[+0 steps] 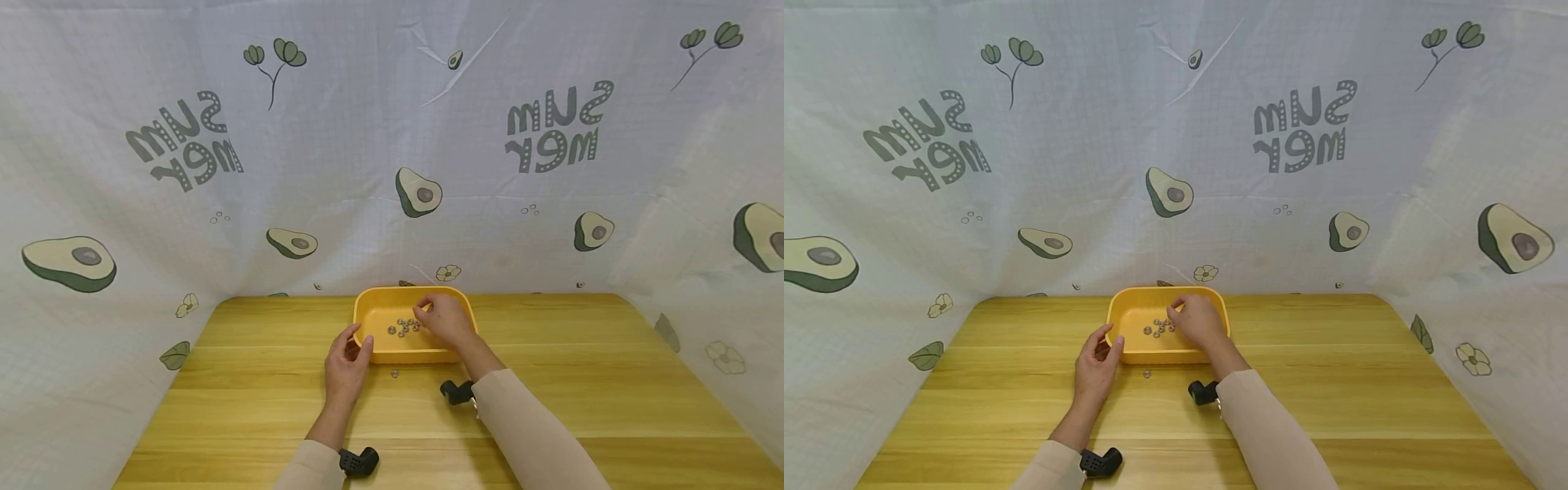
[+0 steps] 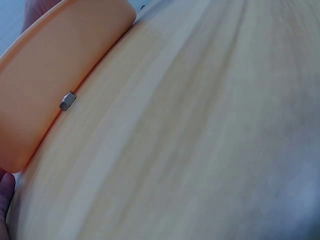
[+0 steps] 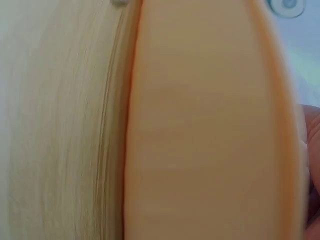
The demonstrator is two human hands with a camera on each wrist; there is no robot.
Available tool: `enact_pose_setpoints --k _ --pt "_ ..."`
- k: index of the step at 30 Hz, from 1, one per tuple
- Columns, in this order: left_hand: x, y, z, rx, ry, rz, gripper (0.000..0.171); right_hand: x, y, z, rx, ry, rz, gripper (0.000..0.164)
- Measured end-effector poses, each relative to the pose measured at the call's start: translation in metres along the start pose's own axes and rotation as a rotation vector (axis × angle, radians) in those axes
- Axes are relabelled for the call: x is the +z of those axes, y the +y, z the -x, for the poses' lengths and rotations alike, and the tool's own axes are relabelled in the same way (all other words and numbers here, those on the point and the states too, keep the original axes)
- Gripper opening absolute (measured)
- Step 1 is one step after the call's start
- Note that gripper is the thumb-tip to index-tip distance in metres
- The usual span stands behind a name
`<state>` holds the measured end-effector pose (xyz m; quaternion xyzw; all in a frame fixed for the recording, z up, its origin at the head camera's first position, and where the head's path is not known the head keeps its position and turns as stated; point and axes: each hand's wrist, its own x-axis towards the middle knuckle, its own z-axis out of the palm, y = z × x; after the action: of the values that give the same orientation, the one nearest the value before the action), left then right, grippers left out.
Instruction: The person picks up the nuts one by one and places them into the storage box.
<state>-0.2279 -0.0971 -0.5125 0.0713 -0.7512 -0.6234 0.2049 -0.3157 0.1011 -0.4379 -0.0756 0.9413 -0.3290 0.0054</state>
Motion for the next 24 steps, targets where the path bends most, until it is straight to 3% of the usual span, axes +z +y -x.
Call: enact_pose_setpoints --k 8,14,20,24 --pt "0.0 -0.001 0.0 -0.017 -0.009 0.002 0.043 -0.003 -0.02 0.039 -0.055 -0.006 -0.125 0.017" --pt "-0.001 -0.001 0.0 -0.024 -0.013 0.006 0.044 0.005 -0.028 0.069 -0.108 -0.071 -0.153 0.008" --pt "0.0 -0.001 0.001 -0.011 -0.009 0.006 0.042 0.019 -0.022 0.087 -0.162 -0.169 -0.09 0.01" --pt "0.0 -0.001 0.001 -0.009 -0.006 0.014 0.043 0.031 -0.012 0.092 -0.185 -0.187 0.007 0.017"
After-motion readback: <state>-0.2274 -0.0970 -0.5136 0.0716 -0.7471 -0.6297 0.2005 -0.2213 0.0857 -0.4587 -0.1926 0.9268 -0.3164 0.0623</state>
